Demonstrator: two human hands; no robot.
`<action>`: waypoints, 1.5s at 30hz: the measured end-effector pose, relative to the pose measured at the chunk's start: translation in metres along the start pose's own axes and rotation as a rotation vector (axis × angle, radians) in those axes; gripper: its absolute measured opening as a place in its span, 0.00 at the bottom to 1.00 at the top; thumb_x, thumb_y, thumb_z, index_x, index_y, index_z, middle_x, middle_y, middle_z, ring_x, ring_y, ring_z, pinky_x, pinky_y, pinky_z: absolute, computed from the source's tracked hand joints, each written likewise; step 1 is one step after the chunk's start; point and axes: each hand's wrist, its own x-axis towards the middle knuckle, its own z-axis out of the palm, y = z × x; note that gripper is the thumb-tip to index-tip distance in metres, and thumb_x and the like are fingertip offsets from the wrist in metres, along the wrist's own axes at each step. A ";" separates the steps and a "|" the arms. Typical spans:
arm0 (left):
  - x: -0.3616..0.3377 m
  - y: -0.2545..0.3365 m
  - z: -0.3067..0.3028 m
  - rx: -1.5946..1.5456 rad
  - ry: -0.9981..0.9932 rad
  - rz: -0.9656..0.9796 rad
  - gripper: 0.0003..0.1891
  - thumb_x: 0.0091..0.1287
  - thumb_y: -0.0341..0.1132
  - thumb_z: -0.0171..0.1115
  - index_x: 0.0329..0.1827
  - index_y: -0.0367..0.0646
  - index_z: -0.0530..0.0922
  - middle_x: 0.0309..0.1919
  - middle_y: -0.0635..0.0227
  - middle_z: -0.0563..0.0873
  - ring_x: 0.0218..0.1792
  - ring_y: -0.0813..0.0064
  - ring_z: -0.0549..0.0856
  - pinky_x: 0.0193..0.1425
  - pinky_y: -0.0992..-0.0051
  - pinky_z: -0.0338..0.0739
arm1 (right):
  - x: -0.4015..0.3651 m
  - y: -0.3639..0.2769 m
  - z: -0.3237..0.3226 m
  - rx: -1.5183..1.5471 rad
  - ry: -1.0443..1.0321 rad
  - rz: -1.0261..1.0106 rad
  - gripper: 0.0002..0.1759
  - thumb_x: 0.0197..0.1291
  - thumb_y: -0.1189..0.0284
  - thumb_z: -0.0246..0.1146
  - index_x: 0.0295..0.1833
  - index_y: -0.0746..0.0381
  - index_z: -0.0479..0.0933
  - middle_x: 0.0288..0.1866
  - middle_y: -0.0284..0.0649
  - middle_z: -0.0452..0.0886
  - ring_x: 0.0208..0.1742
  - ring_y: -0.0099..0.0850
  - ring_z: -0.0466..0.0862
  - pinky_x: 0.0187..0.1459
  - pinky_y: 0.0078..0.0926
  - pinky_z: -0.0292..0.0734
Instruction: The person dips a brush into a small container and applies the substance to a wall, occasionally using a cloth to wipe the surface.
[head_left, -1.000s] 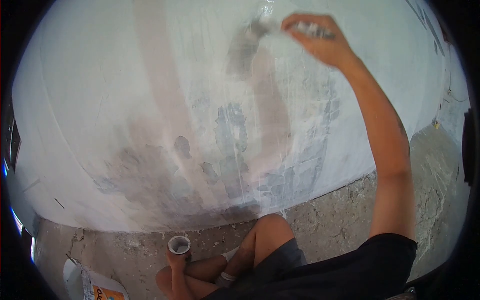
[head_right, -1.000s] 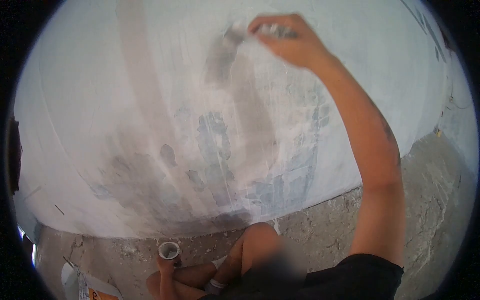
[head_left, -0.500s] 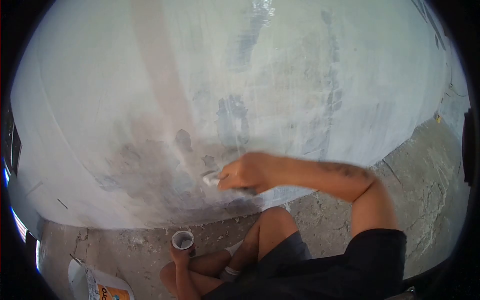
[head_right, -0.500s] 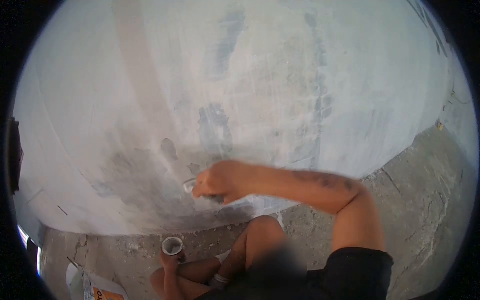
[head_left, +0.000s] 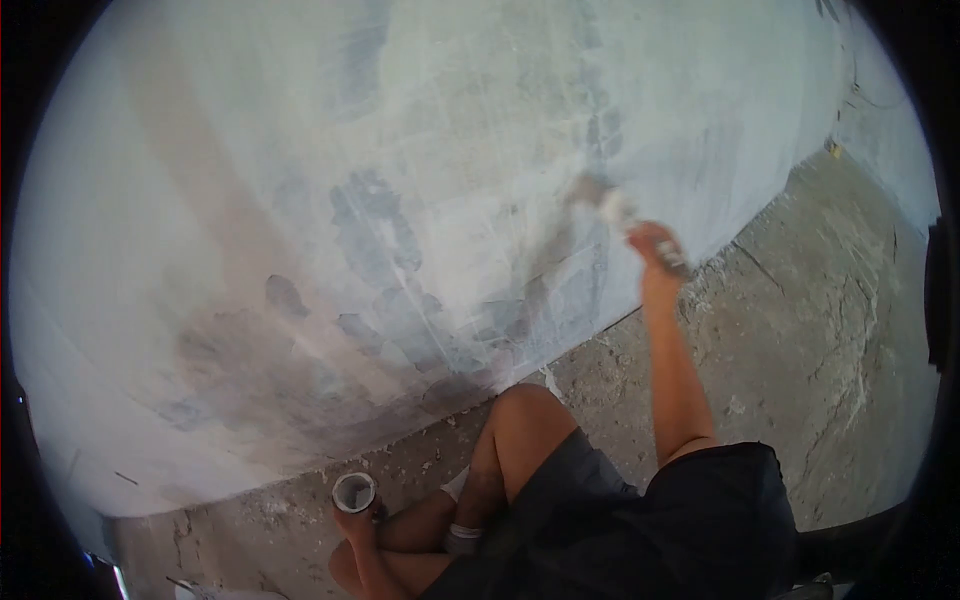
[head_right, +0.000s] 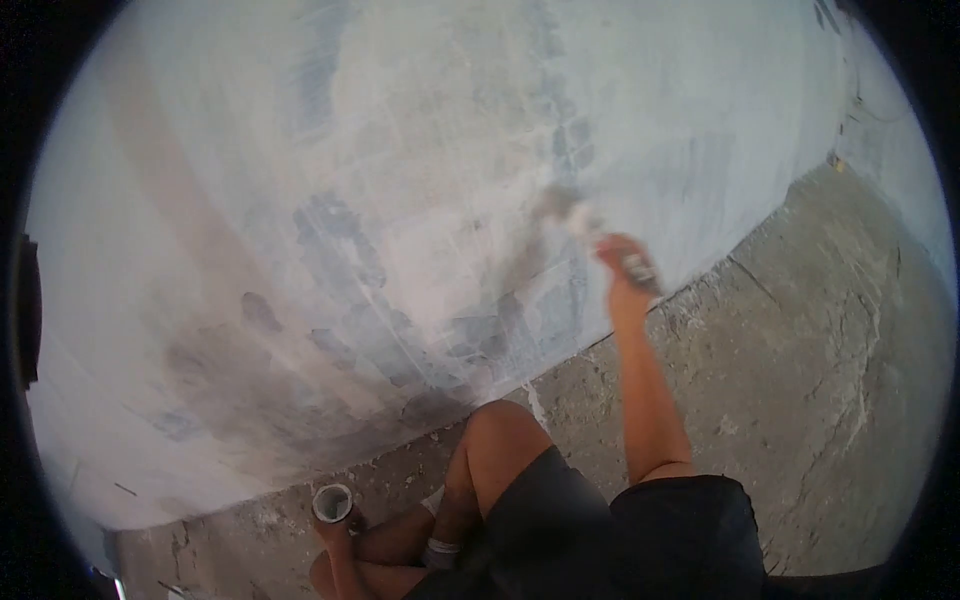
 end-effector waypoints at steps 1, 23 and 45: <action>0.002 -0.007 0.001 0.004 -0.013 0.010 0.35 0.39 0.32 0.85 0.54 0.37 0.79 0.44 0.62 0.88 0.45 0.66 0.87 0.53 0.67 0.79 | 0.016 -0.008 -0.021 0.177 0.199 0.108 0.09 0.63 0.76 0.68 0.47 0.65 0.81 0.48 0.37 0.85 0.46 0.27 0.85 0.51 0.32 0.81; 0.016 -0.054 0.007 0.087 0.029 0.011 0.41 0.36 0.33 0.84 0.58 0.36 0.77 0.49 0.58 0.86 0.48 0.62 0.85 0.57 0.64 0.77 | 0.106 -0.005 -0.041 0.077 0.405 -0.095 0.07 0.68 0.77 0.65 0.47 0.70 0.80 0.46 0.44 0.84 0.45 0.32 0.85 0.53 0.29 0.85; 0.002 0.006 0.007 0.080 -0.027 -0.108 0.44 0.39 0.39 0.87 0.62 0.39 0.75 0.54 0.55 0.85 0.56 0.59 0.85 0.60 0.63 0.78 | -0.300 -0.167 0.207 0.826 -1.294 0.085 0.18 0.52 0.81 0.68 0.51 0.62 0.81 0.39 0.40 0.85 0.40 0.41 0.86 0.44 0.32 0.80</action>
